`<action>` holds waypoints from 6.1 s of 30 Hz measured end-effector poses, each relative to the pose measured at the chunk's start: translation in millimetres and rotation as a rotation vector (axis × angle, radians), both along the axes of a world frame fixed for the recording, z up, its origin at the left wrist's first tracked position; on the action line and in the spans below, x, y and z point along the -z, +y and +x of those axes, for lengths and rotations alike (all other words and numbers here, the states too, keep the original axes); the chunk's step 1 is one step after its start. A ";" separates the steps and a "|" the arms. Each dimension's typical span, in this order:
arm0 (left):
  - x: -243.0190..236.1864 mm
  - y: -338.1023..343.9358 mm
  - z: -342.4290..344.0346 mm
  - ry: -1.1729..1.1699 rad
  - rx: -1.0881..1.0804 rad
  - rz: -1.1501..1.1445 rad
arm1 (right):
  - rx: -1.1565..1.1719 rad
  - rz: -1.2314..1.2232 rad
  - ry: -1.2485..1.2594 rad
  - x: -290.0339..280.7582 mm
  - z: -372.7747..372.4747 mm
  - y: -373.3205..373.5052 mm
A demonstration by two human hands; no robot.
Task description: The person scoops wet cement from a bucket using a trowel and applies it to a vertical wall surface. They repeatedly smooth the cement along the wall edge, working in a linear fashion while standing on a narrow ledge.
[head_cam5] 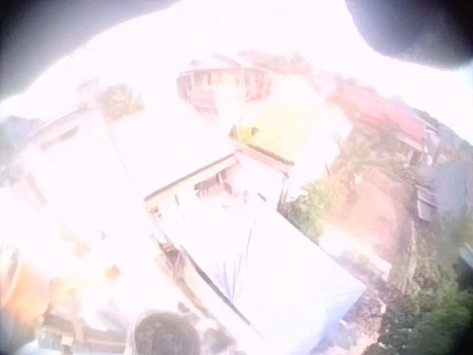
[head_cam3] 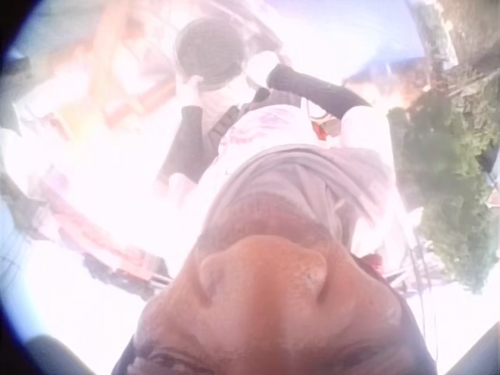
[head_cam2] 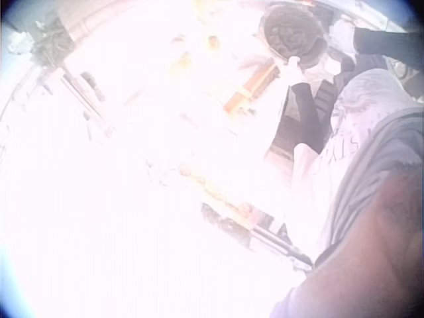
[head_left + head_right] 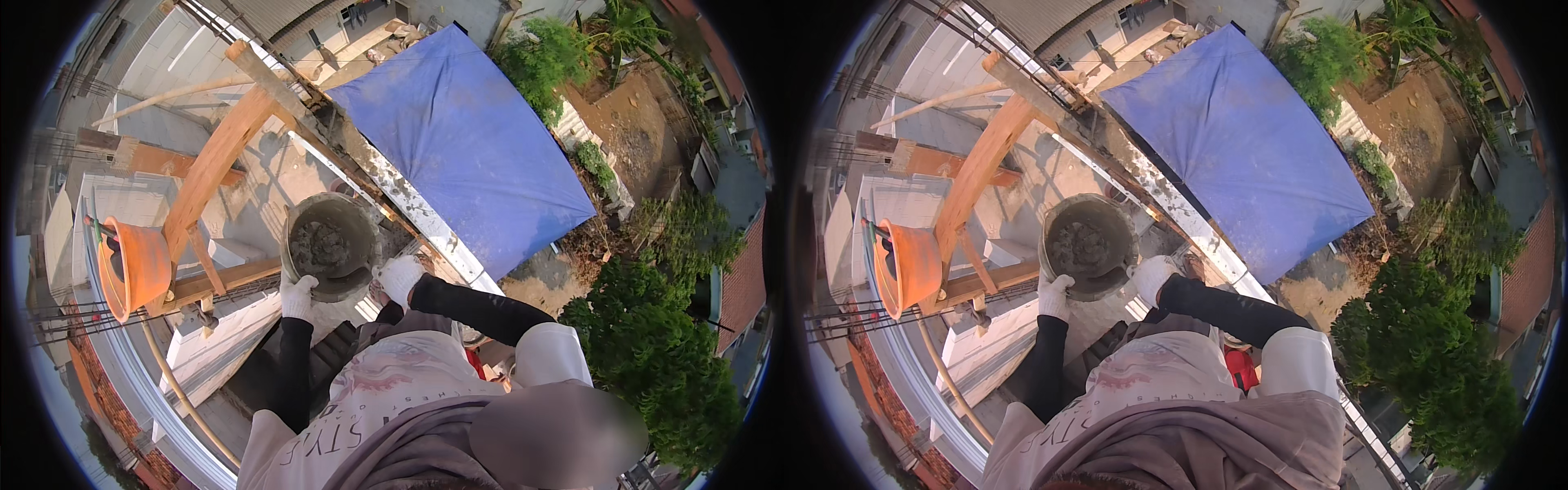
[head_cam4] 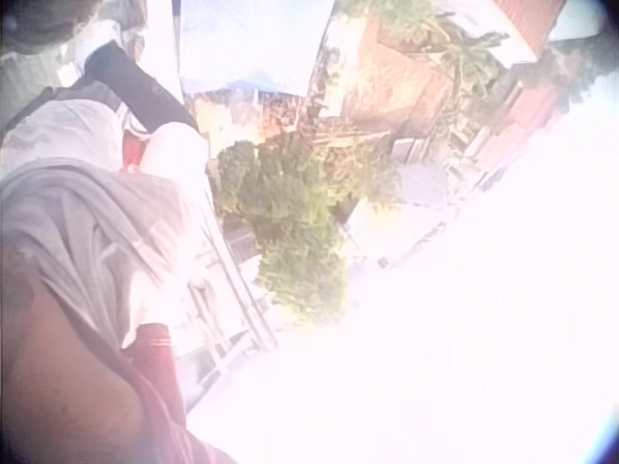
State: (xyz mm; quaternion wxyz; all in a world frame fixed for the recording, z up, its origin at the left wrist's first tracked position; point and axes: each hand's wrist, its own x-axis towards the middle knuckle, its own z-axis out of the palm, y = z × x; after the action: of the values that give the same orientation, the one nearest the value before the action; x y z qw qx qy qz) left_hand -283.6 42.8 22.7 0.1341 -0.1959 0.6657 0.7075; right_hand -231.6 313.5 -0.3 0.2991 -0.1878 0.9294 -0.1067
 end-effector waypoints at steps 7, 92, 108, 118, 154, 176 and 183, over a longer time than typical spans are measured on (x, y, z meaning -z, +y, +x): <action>-74.9 10.3 -14.3 0.163 0.087 -0.244 | 0.122 -0.201 0.573 -109.1 -73.8 32.9; 11.4 -61.4 123.2 -0.202 -0.554 0.214 | 0.579 -0.803 0.385 -99.9 -98.8 29.7; -34.0 -25.2 -0.3 0.263 0.203 -0.470 | 0.083 -0.127 0.570 -58.7 -44.7 -12.8; -66.5 7.7 -7.5 0.438 0.046 -0.631 | 0.224 -0.013 0.672 -57.1 -77.3 -26.5; 7.7 -82.7 175.0 -0.360 -0.596 0.354 | 1.021 -1.228 -0.124 -90.1 -77.7 43.5; 34.2 -56.7 39.5 -0.337 0.008 0.050 | 1.761 -0.568 0.329 74.2 222.4 84.7; -29.3 130.6 -53.5 0.012 0.332 -0.062 | 2.193 -0.176 0.378 108.6 436.0 -14.8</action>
State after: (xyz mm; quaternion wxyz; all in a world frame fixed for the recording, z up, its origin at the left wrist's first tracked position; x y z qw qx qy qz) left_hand -337.1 173.4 52.1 0.2390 -0.0832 0.7112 0.6559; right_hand 204.5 298.7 -108.9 -0.1177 0.7004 0.6119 -0.3480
